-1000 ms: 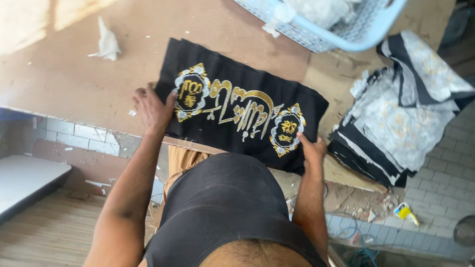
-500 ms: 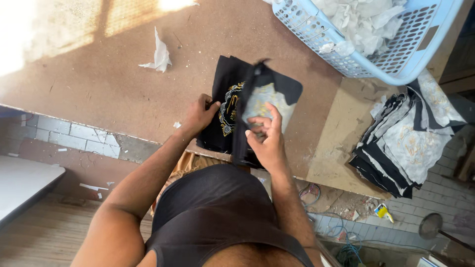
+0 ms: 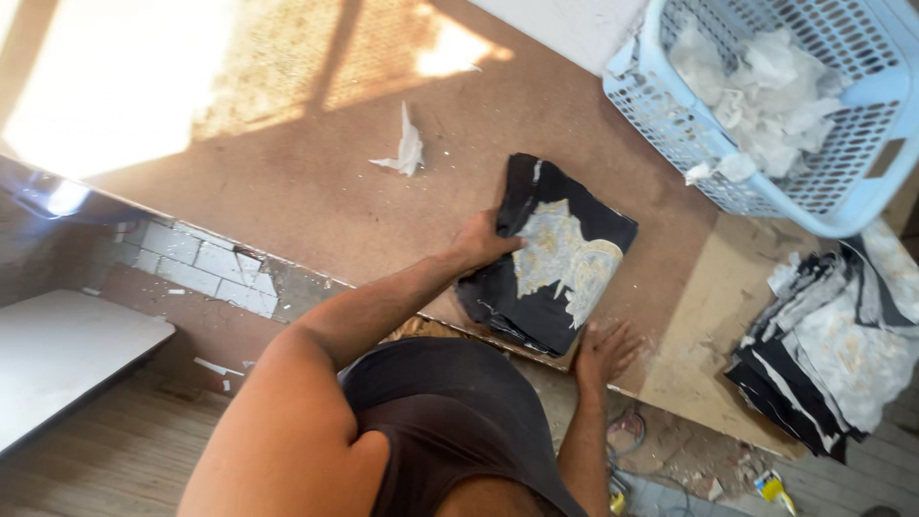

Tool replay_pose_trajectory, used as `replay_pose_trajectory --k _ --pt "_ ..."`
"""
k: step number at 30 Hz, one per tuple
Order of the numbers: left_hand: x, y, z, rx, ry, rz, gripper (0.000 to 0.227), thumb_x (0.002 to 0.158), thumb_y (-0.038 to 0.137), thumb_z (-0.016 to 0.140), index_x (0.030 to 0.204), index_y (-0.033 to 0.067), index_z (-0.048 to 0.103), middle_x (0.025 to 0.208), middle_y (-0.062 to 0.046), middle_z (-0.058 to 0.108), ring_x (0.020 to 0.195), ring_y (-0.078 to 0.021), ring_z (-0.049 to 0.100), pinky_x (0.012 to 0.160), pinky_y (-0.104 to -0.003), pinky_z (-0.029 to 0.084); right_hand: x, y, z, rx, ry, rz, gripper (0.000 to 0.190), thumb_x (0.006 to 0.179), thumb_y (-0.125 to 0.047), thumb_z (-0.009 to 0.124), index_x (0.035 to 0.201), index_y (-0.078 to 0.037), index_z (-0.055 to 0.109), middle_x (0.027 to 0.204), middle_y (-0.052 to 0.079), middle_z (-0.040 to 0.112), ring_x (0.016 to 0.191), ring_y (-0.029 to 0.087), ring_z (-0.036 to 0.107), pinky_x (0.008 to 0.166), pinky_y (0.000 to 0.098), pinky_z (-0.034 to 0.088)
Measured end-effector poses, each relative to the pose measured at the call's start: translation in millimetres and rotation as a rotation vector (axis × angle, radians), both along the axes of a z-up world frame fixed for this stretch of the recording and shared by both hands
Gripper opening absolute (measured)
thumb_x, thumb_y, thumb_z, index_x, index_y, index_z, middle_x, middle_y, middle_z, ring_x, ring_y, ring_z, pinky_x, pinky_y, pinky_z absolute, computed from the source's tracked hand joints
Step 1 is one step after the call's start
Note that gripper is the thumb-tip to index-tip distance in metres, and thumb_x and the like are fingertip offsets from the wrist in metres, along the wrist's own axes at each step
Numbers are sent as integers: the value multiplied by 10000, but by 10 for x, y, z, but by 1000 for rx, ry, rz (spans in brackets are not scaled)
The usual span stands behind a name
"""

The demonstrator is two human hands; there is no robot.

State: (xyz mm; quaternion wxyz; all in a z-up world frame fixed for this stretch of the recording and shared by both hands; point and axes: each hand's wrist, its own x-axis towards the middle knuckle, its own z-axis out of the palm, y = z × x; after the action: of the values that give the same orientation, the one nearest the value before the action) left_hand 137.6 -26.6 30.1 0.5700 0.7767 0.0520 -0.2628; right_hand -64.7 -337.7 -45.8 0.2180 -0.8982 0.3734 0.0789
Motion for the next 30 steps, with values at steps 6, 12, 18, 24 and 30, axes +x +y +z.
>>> replay_pose_trajectory --k 6,12,18,24,30 --pt "659 582 836 -519 -335 93 707 877 246 819 1436 -45 499 1281 -213 708 1168 -270 690 1027 -388 565 -14 -30 -14 8 39 8 1094 854 -728 538 1666 -178 53 1705 222 -134 1572 427 -134 1226 657 40" --pt "1069 2082 1079 -455 -513 758 657 864 259 815 1364 -10 484 1248 -195 682 1172 -273 692 1018 -414 610 38 12 -19 25 114 -4 1117 859 -756 512 1662 -174 -2 1699 230 -184 1566 444 -147 1220 675 29" --pt "1010 3007 138 -188 -392 1130 407 951 73 710 1315 8 541 1200 -153 665 1040 -212 677 858 -368 600 35 39 -58 -37 135 4 1110 864 -770 483 1676 -189 -2 1699 240 -176 1579 444 -153 1231 677 18" --pt "118 2091 -784 97 -186 713 413 962 198 726 1321 20 623 1132 -139 757 1005 -215 730 851 -336 581 52 -59 -117 -48 92 27 1099 867 -756 497 1663 -182 3 1699 254 -170 1567 453 -138 1219 674 32" --pt "63 1232 -618 436 -873 334 691 878 178 805 1446 12 448 1404 -292 507 1166 -366 609 968 -473 523 -35 -31 -55 -92 -18 127 1089 859 -722 590 1665 -150 132 1688 320 -89 1549 538 -23 1191 703 125"
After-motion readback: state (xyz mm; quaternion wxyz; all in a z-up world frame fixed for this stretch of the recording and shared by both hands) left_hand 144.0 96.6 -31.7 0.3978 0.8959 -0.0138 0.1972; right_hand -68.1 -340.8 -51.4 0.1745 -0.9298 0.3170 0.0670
